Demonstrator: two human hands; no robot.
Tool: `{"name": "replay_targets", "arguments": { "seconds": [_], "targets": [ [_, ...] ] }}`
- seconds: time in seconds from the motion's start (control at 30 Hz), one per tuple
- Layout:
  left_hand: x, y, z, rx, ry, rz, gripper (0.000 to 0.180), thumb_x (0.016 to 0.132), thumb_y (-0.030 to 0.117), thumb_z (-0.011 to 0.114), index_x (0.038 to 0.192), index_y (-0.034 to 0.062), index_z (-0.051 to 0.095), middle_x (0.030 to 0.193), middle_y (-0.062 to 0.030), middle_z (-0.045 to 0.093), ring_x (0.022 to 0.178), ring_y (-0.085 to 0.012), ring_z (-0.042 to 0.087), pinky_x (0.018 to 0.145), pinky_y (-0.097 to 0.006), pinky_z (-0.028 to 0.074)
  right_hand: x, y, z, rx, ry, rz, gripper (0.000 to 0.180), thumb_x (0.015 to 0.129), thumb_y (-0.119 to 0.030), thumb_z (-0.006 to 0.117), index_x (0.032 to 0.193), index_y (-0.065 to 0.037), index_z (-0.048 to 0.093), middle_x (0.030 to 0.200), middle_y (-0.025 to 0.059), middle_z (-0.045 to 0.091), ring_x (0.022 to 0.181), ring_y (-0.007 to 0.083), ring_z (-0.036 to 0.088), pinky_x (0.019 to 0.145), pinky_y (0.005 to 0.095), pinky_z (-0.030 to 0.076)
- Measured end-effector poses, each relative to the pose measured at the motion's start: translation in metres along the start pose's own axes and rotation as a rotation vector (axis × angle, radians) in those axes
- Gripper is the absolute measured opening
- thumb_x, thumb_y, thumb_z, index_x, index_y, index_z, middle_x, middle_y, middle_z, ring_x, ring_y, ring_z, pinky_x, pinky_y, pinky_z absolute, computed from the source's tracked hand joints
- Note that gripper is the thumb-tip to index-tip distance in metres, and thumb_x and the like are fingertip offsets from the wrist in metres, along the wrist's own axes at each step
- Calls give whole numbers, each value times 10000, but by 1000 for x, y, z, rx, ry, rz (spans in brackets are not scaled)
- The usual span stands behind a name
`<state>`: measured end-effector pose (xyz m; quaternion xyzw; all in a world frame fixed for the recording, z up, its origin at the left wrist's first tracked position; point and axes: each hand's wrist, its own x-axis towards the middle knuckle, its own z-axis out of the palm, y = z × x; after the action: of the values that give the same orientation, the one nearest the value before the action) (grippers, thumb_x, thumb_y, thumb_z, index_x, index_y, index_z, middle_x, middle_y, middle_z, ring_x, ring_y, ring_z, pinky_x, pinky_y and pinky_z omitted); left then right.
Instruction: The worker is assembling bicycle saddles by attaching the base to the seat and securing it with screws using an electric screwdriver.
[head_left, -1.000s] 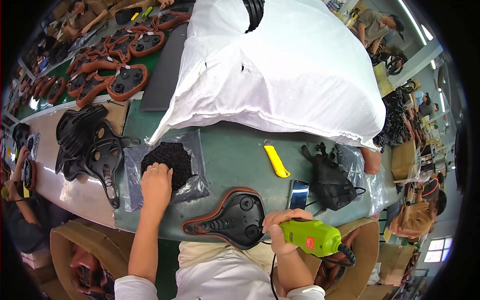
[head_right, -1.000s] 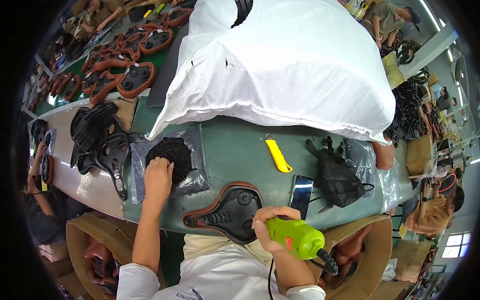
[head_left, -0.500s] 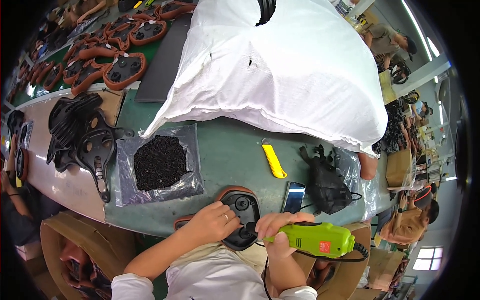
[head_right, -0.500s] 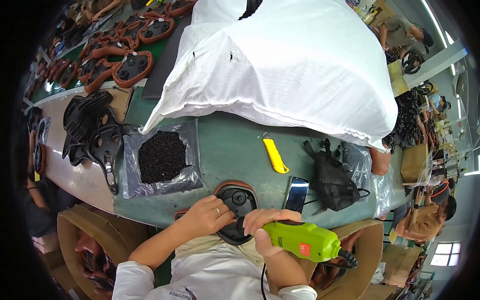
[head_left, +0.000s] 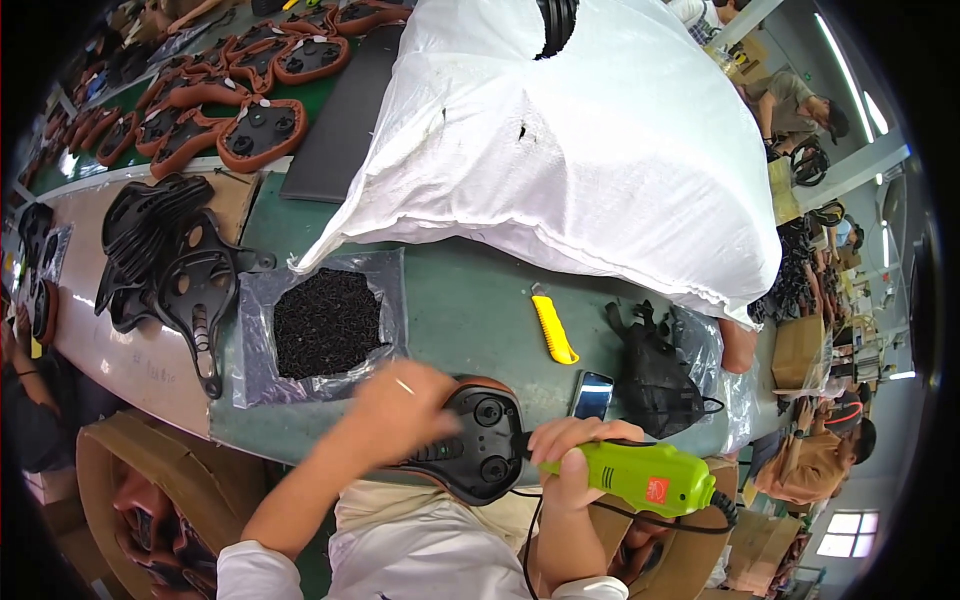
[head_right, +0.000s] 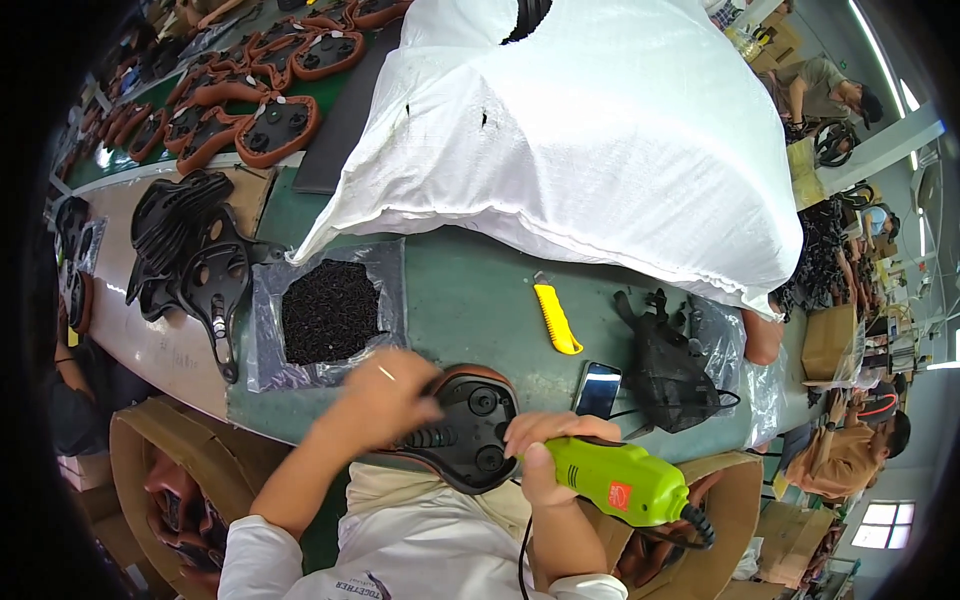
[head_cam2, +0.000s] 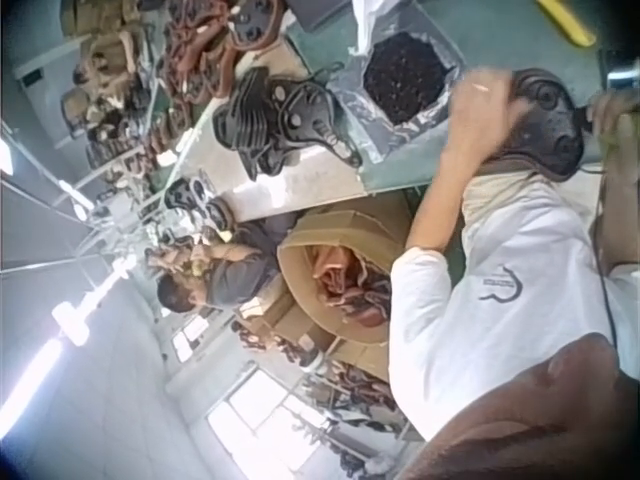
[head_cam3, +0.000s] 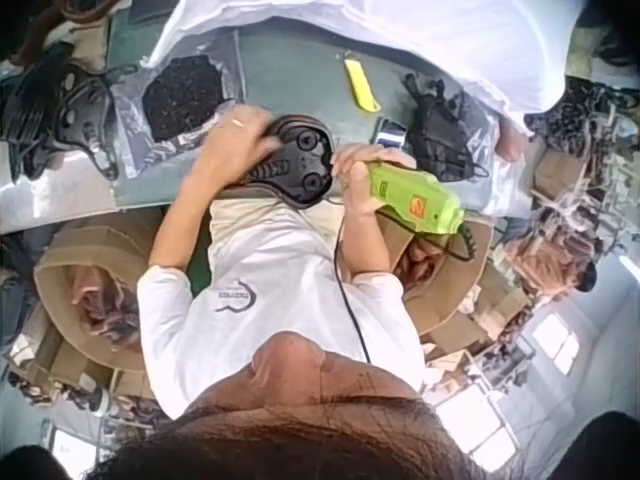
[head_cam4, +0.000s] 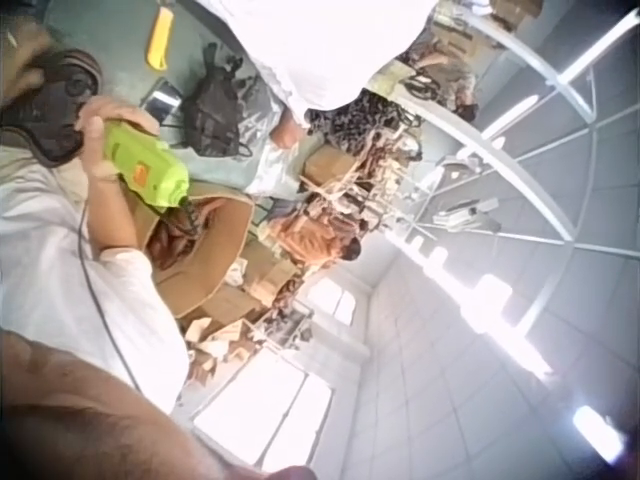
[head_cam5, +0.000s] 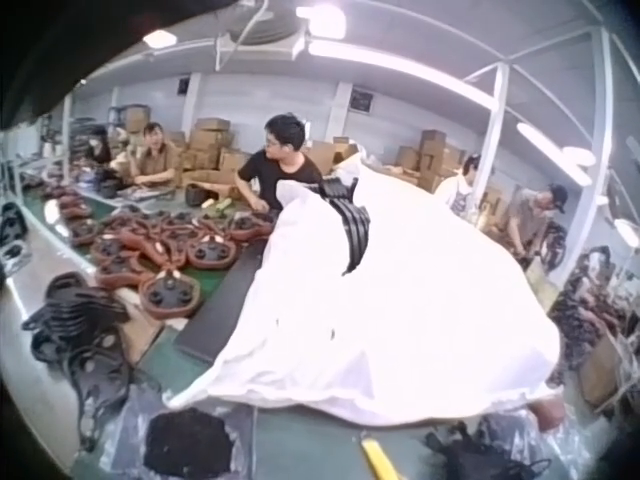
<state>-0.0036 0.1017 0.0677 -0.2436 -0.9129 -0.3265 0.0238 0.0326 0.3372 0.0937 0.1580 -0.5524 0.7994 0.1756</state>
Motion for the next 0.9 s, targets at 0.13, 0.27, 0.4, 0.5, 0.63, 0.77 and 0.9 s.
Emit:
{"name": "replay_targets", "arguments": {
  "seconds": [0.13, 0.27, 0.4, 0.5, 0.63, 0.77, 0.9],
  "targets": [
    [-24, -83, -16, 618, 219, -394, 138, 904, 138, 725, 901, 31, 639, 885, -149, 629, 881, -367, 636, 799, -487, 505, 6, 5, -8, -194, 70, -34, 387, 987, -82, 716, 1217, -108, 405, 773, 86, 580, 596, 214, 570, 603, 402, 543],
    [-40, -115, -5, 642, 122, -318, 119, 916, 129, 712, 928, 37, 637, 894, -145, 627, 869, -353, 633, 790, -475, 500, 6, 16, -12, -200, 57, 5, 387, 977, -40, 712, 1210, -102, 408, 798, 94, 597, 617, 223, 587, 621, 401, 540],
    [-35, -101, -4, 608, 240, -375, 124, 911, 124, 729, 930, 46, 634, 897, -128, 625, 873, -334, 636, 785, -451, 497, 2, 26, -20, -200, 60, 75, 381, 977, -22, 706, 1203, -98, 409, 807, 94, 602, 638, 225, 600, 631, 404, 542],
    [-31, -97, 3, 599, 234, -367, 128, 913, 127, 731, 924, 48, 631, 895, -123, 623, 871, -322, 635, 779, -440, 495, 4, 36, -22, -145, 30, 132, 460, 920, 86, 727, 1213, -97, 424, 906, 86, 623, 762, 216, 646, 675, 368, 577],
    [-28, -101, 12, 540, 350, -399, 128, 924, 123, 717, 908, 48, 614, 889, -128, 614, 864, -322, 628, 765, -441, 489, 5, 44, -20, -226, -106, 85, 426, 883, 90, 757, 1183, -57, 492, 869, 93, 663, 744, 201, 668, 694, 345, 573],
    [-23, -101, 9, 525, 400, -431, 110, 919, 104, 692, 891, 41, 606, 863, -140, 603, 848, -337, 623, 750, -457, 482, 8, 53, -23, -178, -193, 28, 383, 845, 76, 782, 1133, -26, 551, 790, 104, 680, 699, 202, 679, 680, 326, 571],
    [-24, -107, 5, 459, 385, -433, 81, 928, 73, 667, 896, 26, 610, 864, -157, 613, 848, -374, 626, 759, -476, 482, 5, 55, -22, -209, -239, -59, 386, 841, 73, 781, 1136, -19, 549, 762, 99, 668, 694, 200, 669, 675, 332, 575]
  ]
}}
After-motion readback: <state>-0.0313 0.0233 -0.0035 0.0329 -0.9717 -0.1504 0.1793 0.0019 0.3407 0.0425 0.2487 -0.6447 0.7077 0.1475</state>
